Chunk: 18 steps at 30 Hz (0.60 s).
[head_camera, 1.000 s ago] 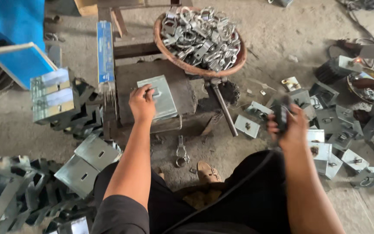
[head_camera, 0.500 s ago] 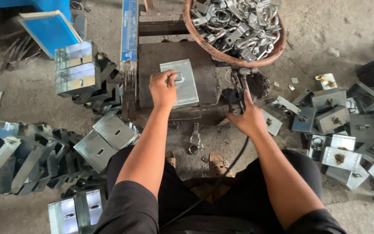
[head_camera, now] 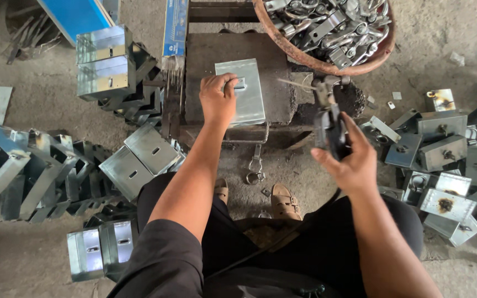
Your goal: The person sits on the floor and repeatedly picks up metal plates and metal rings. They place the rings on the plates and use a welding torch to attach them, creating bright sparks. The finished pieces are placed on the floor.
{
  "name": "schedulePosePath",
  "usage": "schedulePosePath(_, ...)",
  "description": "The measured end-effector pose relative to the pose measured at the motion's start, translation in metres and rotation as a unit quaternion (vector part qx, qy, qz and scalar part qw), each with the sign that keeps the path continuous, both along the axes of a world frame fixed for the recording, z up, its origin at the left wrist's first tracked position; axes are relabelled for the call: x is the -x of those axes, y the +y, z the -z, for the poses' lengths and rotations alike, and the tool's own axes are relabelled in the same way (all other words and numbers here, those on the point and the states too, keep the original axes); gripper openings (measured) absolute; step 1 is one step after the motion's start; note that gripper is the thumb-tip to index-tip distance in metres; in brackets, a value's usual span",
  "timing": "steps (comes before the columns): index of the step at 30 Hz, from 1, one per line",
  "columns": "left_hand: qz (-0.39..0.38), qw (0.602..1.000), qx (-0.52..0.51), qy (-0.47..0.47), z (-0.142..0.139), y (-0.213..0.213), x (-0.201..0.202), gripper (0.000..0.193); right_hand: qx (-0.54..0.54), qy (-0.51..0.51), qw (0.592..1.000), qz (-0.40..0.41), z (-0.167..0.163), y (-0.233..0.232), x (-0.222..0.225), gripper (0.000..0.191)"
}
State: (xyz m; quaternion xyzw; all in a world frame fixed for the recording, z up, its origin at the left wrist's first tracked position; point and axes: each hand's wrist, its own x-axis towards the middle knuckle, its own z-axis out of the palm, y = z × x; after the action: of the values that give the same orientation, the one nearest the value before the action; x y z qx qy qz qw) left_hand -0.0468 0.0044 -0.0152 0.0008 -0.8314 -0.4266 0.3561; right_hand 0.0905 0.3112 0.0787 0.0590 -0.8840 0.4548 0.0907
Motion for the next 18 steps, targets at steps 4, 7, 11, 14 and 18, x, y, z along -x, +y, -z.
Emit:
schedulePosePath(4, -0.010, 1.000, -0.009, -0.012, 0.000, 0.001, 0.001, 0.007, 0.054, -0.002, 0.998, -0.023, 0.016, -0.026, -0.001, 0.097)
schedulePosePath(7, -0.004, 1.000, -0.002, -0.006, 0.001, 0.001, 0.001, 0.007, 0.136, -0.007, 0.990, -0.047, 0.026, -0.037, 0.000, 0.095)
schedulePosePath(11, 0.000, 1.000, -0.001, -0.001, 0.003, 0.001, 0.000, 0.008, 0.114, -0.028, 0.992, -0.044, 0.032, -0.043, 0.001, 0.095)
schedulePosePath(14, 0.004, 1.000, 0.005, 0.006, 0.002, 0.001, 0.000, 0.008, 0.103, -0.058, 0.992, -0.034, 0.033, -0.047, 0.000, 0.095)
schedulePosePath(18, 0.001, 1.000, 0.012, 0.005, 0.001, 0.002, 0.000, 0.007, 0.106, -0.025, 0.992, -0.057, 0.032, -0.050, 0.000, 0.093)
